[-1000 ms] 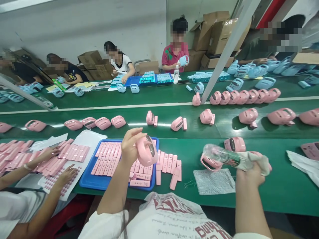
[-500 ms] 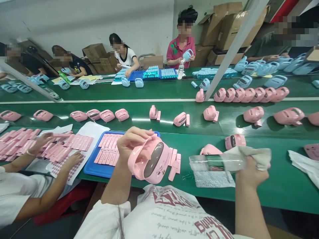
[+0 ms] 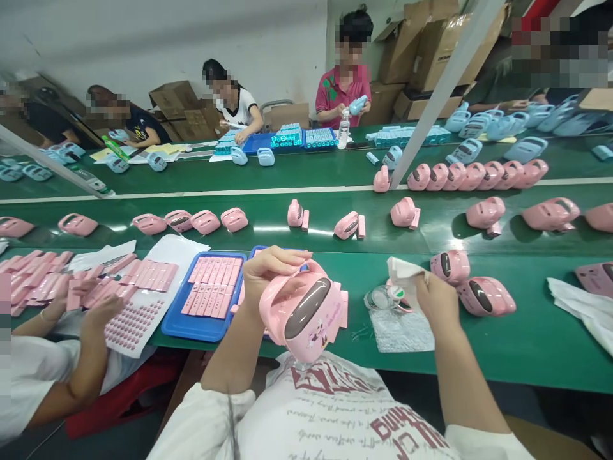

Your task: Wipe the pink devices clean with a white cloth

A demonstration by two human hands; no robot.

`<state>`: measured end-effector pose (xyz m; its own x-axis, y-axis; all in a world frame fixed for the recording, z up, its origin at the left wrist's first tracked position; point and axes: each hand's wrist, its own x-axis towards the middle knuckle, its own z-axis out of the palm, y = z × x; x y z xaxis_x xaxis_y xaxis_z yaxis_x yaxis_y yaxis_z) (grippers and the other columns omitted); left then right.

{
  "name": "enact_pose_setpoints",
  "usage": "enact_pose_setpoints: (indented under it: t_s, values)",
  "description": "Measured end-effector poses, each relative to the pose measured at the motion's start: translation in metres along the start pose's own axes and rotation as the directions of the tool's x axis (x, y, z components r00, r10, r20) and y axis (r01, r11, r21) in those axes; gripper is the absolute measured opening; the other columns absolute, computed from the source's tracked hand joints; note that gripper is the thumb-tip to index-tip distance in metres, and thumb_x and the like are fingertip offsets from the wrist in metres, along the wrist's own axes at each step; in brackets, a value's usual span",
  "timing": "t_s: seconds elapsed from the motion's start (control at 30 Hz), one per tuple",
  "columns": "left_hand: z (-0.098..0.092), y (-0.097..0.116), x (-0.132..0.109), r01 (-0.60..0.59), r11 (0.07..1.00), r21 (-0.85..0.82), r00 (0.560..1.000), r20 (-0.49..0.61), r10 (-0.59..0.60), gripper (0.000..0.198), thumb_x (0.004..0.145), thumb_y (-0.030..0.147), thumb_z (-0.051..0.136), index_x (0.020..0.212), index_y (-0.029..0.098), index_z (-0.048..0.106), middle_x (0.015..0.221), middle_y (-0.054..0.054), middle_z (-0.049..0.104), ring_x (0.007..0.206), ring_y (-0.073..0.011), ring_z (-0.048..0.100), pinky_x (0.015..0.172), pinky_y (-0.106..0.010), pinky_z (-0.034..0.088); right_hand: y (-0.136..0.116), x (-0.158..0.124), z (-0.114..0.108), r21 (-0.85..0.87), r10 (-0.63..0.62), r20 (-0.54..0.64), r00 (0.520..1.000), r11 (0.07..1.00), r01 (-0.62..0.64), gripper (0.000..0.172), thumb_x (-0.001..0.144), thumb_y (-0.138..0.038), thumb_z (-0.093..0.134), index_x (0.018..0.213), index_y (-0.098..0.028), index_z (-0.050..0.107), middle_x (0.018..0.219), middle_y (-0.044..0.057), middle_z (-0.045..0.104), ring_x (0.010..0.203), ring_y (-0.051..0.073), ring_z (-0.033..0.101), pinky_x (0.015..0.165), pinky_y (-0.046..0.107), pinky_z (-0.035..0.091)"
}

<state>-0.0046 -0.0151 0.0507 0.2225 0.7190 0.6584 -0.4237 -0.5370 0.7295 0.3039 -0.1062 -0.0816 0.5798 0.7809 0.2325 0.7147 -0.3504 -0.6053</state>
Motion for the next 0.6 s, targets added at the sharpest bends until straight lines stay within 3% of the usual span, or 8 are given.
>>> enact_pose_setpoints:
  t_s: [0.13, 0.23, 0.27, 0.33, 0.4, 0.47, 0.5, 0.6]
  values:
    - [0.004, -0.004, -0.003, 0.033, 0.998, 0.048, 0.999, 0.009, -0.033, 0.022, 0.061, 0.013, 0.081, 0.076, 0.024, 0.071, 0.078, 0.001, 0.071, 0.082, -0.0197, 0.07, 0.075, -0.035, 0.061, -0.064, 0.002, -0.026, 0.297, 0.106, 0.307, 0.946, 0.934, -0.201, 0.043, 0.078, -0.052, 0.047, 0.067, -0.015, 0.065, 0.054, 0.005, 0.059, 0.049, 0.019, 0.054, 0.045, 0.028, 0.04]
    - [0.007, -0.012, -0.005, 0.041, 0.996, 0.075, 0.999, 0.001, -0.041, 0.018, 0.061, 0.015, 0.082, 0.074, 0.023, 0.071, 0.079, 0.0, 0.071, 0.08, -0.0209, 0.071, 0.073, -0.036, 0.06, -0.127, -0.027, -0.025, 0.57, -0.175, 0.273, 0.946, 0.822, -0.013, 0.044, 0.084, -0.048, 0.043, 0.087, -0.013, 0.07, 0.078, 0.006, 0.07, 0.069, 0.023, 0.065, 0.058, 0.031, 0.051]
    - [0.008, -0.014, -0.006, 0.035, 0.995, 0.091, 0.999, -0.005, -0.035, 0.017, 0.061, 0.017, 0.082, 0.073, 0.023, 0.071, 0.078, 0.0, 0.071, 0.08, -0.0211, 0.071, 0.073, -0.037, 0.06, -0.144, -0.04, -0.023, 0.619, -0.319, 0.254, 0.913, 0.779, 0.1, 0.041, 0.088, -0.042, 0.04, 0.097, -0.015, 0.069, 0.092, 0.006, 0.071, 0.083, 0.024, 0.066, 0.069, 0.033, 0.053]
    - [0.009, -0.019, -0.007, 0.032, 0.989, 0.146, 0.999, -0.033, -0.028, 0.014, 0.063, 0.018, 0.081, 0.072, 0.022, 0.071, 0.078, -0.001, 0.071, 0.08, -0.0211, 0.07, 0.074, -0.037, 0.06, -0.166, -0.064, -0.017, 0.644, -0.579, 0.084, 0.811, 0.653, 0.399, 0.04, 0.092, -0.031, 0.037, 0.121, -0.016, 0.059, 0.122, 0.009, 0.062, 0.114, 0.026, 0.056, 0.092, 0.04, 0.048]
    - [0.01, -0.022, -0.009, 0.035, 0.977, 0.212, 0.997, -0.069, -0.021, 0.012, 0.065, 0.015, 0.079, 0.071, 0.021, 0.071, 0.077, -0.001, 0.071, 0.08, -0.0206, 0.07, 0.074, -0.037, 0.06, -0.172, -0.079, -0.012, 0.583, -0.771, -0.05, 0.634, 0.493, 0.646, 0.046, 0.092, -0.025, 0.036, 0.136, -0.015, 0.045, 0.135, 0.011, 0.051, 0.13, 0.026, 0.041, 0.105, 0.045, 0.037]
    - [0.01, -0.024, -0.011, 0.034, 0.967, 0.254, 0.995, -0.1, -0.009, 0.013, 0.065, 0.011, 0.078, 0.069, 0.021, 0.07, 0.076, -0.001, 0.07, 0.078, -0.0194, 0.07, 0.073, -0.036, 0.06, -0.166, -0.082, -0.007, 0.532, -0.846, -0.091, 0.525, 0.405, 0.744, 0.049, 0.092, -0.023, 0.036, 0.141, -0.015, 0.037, 0.136, 0.012, 0.05, 0.133, 0.025, 0.036, 0.108, 0.046, 0.034]
    - [0.01, -0.025, -0.012, 0.027, 0.965, 0.261, 0.994, -0.109, 0.002, 0.014, 0.064, 0.01, 0.078, 0.069, 0.02, 0.07, 0.076, 0.0, 0.07, 0.078, -0.0188, 0.07, 0.073, -0.036, 0.06, -0.162, -0.081, -0.004, 0.521, -0.84, -0.091, 0.534, 0.417, 0.745, 0.049, 0.093, -0.022, 0.035, 0.141, -0.016, 0.036, 0.135, 0.013, 0.051, 0.132, 0.024, 0.039, 0.107, 0.044, 0.036]
    - [0.01, -0.027, -0.014, 0.042, 0.967, 0.253, 0.993, -0.12, -0.012, 0.015, 0.062, 0.011, 0.08, 0.069, 0.019, 0.069, 0.076, 0.0, 0.07, 0.077, -0.0181, 0.07, 0.075, -0.036, 0.06, -0.152, -0.075, 0.002, 0.486, -0.696, -0.127, 0.707, 0.578, 0.656, 0.045, 0.094, -0.021, 0.032, 0.139, -0.017, 0.04, 0.126, 0.013, 0.059, 0.121, 0.022, 0.052, 0.097, 0.037, 0.047]
